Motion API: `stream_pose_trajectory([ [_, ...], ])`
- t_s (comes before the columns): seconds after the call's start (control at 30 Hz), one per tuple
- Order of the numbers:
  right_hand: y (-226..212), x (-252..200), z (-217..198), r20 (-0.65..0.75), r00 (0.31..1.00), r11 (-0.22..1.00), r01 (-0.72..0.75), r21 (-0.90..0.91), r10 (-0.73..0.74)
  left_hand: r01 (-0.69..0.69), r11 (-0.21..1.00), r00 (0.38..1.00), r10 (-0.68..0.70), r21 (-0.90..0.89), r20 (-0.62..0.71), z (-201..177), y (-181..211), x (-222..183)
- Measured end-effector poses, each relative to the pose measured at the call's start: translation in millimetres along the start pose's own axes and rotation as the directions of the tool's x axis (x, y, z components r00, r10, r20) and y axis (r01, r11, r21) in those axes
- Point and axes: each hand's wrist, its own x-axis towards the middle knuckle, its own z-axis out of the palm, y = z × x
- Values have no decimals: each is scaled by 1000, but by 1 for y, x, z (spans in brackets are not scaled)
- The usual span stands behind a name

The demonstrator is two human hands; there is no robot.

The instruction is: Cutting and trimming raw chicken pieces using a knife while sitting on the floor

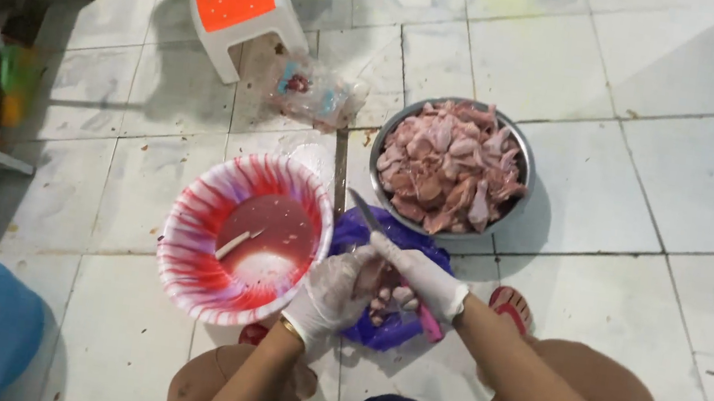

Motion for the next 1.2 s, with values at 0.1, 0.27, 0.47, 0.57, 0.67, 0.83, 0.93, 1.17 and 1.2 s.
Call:
stream_pose_trajectory([
  [0.1, 8, 15, -9, 8, 996, 995, 87, 42, -87, 96, 979, 995, -93, -181, 23, -15, 8, 14],
  [0.27, 5, 15, -5, -2, 972, 965, 233, 120, -235, -285, 917, 907, 351, 278, -231, 16, -15, 17],
  [0.47, -12, -6, 10, -111, 954, 921, 297, 252, -277, -145, 939, 979, 181, 312, -89, -28, -2, 41],
  [0.57, -17, -1, 6, -118, 948, 910, 316, 267, -295, -120, 918, 990, 140, 377, -28, -18, -20, 41],
  [0.67, -45, -36, 9, -115, 950, 941, 304, 147, -289, 113, 759, 980, 20, 641, -197, -20, -60, 34],
  [0.83, -39, -24, -13, -261, 875, 885, 449, 119, -409, 522, 850, 838, -496, 68, -227, -35, -67, 30],
  [0.93, -29, -5, 2, -344, 818, 872, 490, -2, -461, 622, 540, 730, -662, -567, 170, -15, -14, 34],
  [1.17, -2, 12, 23, -258, 843, 801, 288, -525, -472, 492, 113, 647, -711, -863, 275, -22, 53, 65],
  [1.2, -7, 6, 27, -255, 844, 800, 289, -526, -472, 490, 113, 646, -713, -864, 273, 9, 27, 57],
])
